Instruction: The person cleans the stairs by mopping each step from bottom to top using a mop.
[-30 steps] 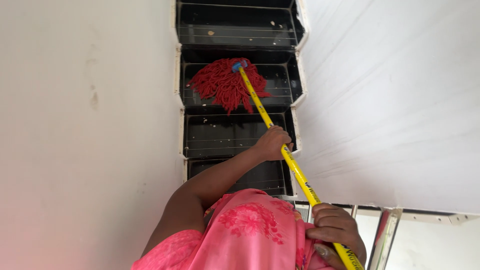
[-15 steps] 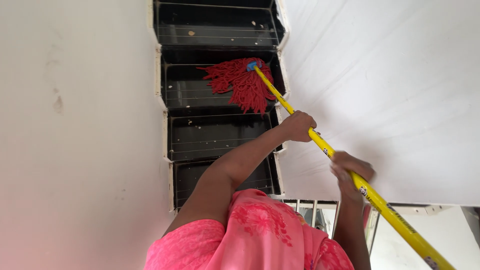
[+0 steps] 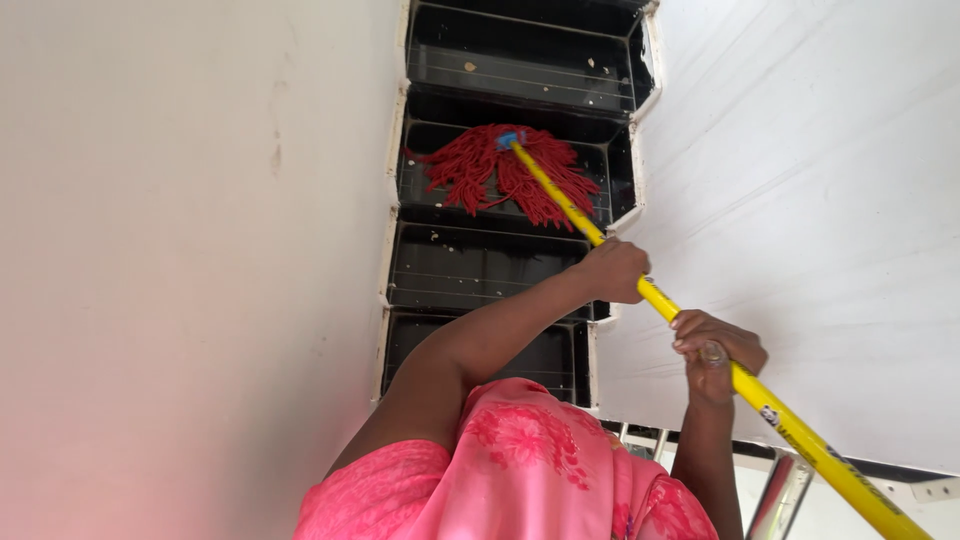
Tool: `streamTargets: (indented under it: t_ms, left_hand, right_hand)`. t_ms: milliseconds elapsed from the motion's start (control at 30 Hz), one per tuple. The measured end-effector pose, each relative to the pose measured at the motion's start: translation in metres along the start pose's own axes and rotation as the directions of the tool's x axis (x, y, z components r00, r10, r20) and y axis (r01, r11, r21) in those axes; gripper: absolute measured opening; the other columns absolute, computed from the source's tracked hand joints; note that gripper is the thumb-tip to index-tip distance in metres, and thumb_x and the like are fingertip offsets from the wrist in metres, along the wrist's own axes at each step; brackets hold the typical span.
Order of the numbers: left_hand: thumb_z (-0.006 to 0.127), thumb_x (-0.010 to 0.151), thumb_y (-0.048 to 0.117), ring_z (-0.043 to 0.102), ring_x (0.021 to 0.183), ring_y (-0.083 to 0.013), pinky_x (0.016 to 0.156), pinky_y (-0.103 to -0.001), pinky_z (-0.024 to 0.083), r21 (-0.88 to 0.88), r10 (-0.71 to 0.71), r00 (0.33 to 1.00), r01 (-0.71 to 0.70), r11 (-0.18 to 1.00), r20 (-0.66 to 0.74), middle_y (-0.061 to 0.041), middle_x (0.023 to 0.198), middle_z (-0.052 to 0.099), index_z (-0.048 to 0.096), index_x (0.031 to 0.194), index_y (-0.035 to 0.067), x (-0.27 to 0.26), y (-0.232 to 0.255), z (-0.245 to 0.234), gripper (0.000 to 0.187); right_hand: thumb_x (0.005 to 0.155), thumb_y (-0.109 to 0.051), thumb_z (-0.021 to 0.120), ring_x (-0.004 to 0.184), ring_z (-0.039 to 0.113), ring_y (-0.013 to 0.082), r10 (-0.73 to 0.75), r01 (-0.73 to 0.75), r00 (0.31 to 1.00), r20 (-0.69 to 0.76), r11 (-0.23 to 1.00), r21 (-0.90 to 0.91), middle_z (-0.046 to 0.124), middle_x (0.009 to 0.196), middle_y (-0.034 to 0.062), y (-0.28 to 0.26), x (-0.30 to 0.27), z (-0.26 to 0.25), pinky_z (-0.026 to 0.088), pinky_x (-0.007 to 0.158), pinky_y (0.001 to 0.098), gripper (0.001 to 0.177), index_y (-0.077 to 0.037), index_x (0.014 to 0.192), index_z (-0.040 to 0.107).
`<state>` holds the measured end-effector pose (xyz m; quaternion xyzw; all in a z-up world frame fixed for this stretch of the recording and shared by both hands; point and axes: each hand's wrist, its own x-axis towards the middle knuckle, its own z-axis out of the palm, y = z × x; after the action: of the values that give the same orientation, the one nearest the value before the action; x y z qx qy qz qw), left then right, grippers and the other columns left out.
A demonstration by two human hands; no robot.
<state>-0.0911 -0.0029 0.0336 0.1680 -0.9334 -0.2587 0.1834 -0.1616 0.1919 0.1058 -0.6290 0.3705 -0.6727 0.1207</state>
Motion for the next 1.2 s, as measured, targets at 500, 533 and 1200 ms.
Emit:
streamTargets:
  t_ms: [500,533,1200]
  left_hand:
    - [0.078,0.082,0.026,0.065,0.066,-0.0317,0.09,-0.047,0.047,0.066,-0.007,1.0,0.006,0.998,0.019,-0.011,0.061,0.066,0.072,0.064,0.008,-0.098,-0.067,-0.032,0.026]
    - [0.078,0.081,0.027,0.065,0.068,-0.0323,0.086,-0.047,0.048,0.06,0.004,1.0,-0.006,0.998,0.022,-0.011,0.063,0.066,0.073,0.066,0.008,-0.092,-0.065,-0.031,0.025]
    - [0.076,0.085,0.021,0.031,0.149,-0.0449,0.124,-0.052,0.028,-0.161,0.238,0.918,-0.299,0.941,-0.318,-0.021,0.153,0.043,0.044,0.145,0.004,-0.081,0.045,-0.084,0.07]
  right_hand:
    - [0.103,-0.033,0.059,0.063,0.056,0.0202,0.083,-0.084,0.987,0.135,0.996,0.006,0.055,0.062,0.0084,0.0,-0.025,0.096,0.053,0.085,0.0419,0.046,0.005,0.077,0.065]
    - [0.102,-0.032,0.059,0.063,0.055,0.0203,0.095,-0.094,0.987,0.126,0.995,-0.014,0.054,0.062,0.0079,-0.003,-0.024,0.092,0.053,0.086,0.0422,0.045,0.005,0.077,0.066]
    - [0.114,-0.004,0.049,0.056,0.042,0.0166,0.179,-0.158,0.939,-0.293,0.983,0.093,0.046,0.064,0.0079,0.033,0.073,-0.041,0.047,0.07,0.0365,0.017,0.007,0.105,0.057]
